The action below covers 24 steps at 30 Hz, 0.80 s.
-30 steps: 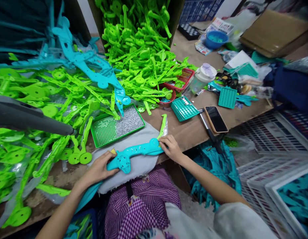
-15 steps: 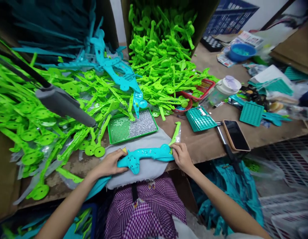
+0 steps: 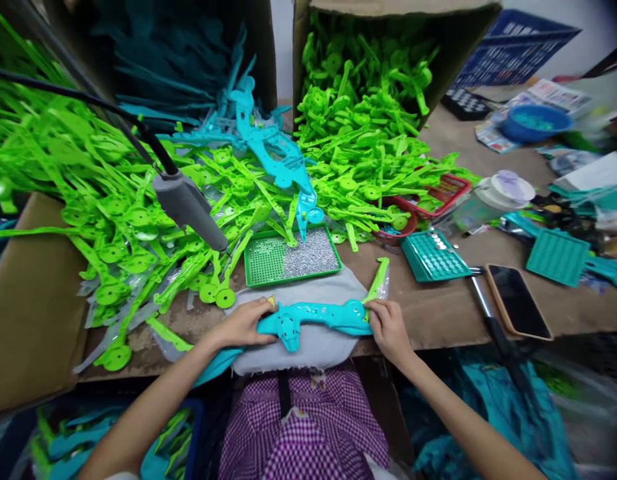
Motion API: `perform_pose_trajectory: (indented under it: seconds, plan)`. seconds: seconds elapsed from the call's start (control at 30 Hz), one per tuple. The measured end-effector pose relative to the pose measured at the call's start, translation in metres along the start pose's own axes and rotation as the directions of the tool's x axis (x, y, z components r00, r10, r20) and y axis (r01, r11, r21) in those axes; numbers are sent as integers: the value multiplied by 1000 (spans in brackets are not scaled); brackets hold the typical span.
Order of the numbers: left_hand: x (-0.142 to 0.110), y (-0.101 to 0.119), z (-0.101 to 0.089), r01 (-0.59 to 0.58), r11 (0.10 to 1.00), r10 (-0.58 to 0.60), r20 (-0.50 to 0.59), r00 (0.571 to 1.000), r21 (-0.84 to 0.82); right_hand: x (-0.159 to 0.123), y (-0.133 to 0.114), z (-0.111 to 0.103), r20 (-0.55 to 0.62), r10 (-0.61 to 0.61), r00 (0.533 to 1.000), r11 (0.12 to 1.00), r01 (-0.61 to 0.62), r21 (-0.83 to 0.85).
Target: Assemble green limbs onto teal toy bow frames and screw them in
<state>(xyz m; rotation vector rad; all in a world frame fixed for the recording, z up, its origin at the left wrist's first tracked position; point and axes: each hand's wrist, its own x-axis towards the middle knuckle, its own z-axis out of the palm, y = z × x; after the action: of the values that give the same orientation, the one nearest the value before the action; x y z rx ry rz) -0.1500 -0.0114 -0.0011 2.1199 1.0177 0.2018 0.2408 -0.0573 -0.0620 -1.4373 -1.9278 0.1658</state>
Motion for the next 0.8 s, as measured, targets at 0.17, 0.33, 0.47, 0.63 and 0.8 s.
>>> perform_pose_trajectory:
  seconds: [0.17, 0.33, 0.47, 0.63, 0.8]
  plan:
    - [-1, -1, 0, -6, 1000, 6, -7, 1000, -8, 0, 0, 1, -4, -4, 1000, 1000, 4, -16]
    - [0, -2, 2, -12, 1000, 12, -15, 1000, 3, -4, 4, 2, 0, -14, 1000, 999, 14, -35]
    - [0, -4, 5, -44, 999, 44, -28, 999, -6, -8, 9, 2, 5, -25, 1000, 999, 25, -44]
    - [-2, -5, 4, -66, 997, 66, -25, 998, -29, -8, 11, 2, 3, -67, 998, 997, 67, -48]
    - [-3, -5, 4, -67, 997, 65, -41, 997, -35, -9, 12, 3, 6, -65, 998, 997, 65, -40]
